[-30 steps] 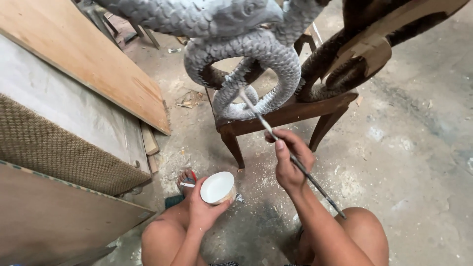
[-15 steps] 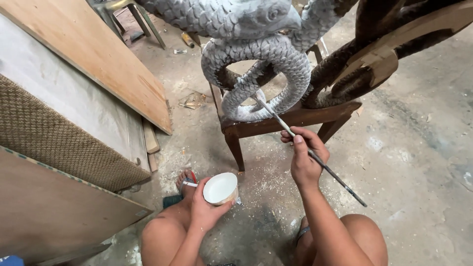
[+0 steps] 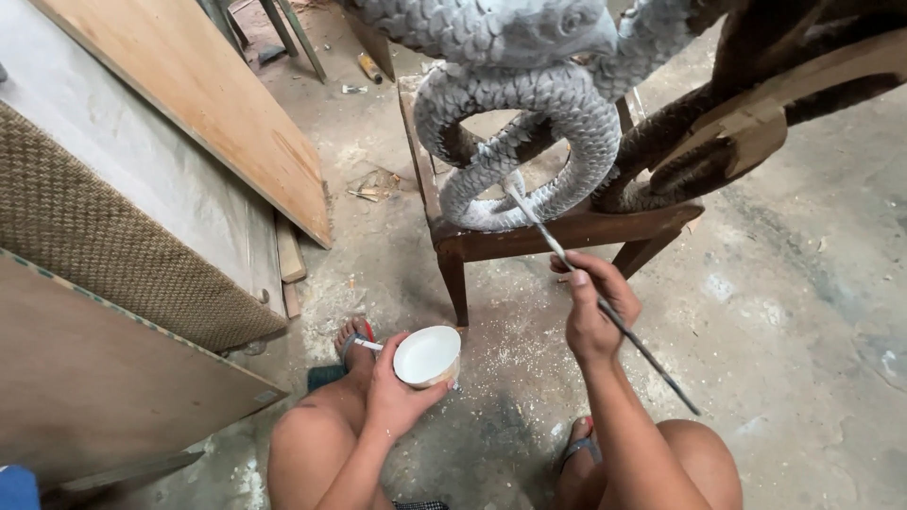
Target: The person paints a coiled snake sculpture with white paint using a brush. They hold a small container of paint in one hand and repeatedly dip the brush to apply paint to the sculpture's body.
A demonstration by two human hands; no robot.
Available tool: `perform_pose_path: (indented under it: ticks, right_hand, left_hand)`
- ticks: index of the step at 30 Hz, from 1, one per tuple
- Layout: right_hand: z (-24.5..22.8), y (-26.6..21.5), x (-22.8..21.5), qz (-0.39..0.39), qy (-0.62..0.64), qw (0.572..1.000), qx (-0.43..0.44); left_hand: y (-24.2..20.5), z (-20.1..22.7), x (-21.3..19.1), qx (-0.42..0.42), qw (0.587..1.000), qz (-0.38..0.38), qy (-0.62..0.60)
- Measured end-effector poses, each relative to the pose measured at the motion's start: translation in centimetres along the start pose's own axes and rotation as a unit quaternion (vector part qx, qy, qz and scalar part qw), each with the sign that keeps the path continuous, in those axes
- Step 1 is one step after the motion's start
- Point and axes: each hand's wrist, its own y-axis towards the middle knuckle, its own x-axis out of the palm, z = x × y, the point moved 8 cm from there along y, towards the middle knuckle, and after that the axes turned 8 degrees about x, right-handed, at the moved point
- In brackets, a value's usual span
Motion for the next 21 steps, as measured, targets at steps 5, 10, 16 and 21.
perform_pose_path:
  ticks: [5, 10, 16, 21]
  right_hand:
    - [-1.2, 1.2, -1.0, 0.015, -0.051, 0.995, -0.079]
    - [-3.4, -0.4, 1.2, -0.051, -0.093, 0.987, -0.120]
    - [-8.1, 1.1, -1.1, -0.027, -0.127, 0.991, -0.017]
    - [-10.5, 1.1, 3.1, -0.280, -0.191, 0.926, 0.167]
  left_hand:
    - [-0.2, 0.4, -0.1, 0.023, 1.000, 0.005, -0.012]
    - [-0.2, 0.9, -0.2, 0.018, 1.000, -0.002, -0.026]
    - [-0.7, 2.3, 0.0, -0.007, 0.999, -0.028, -0.022]
    - [-1.0, 4.8, 0.5, 0.083, 0.995, -0.039, -0.035]
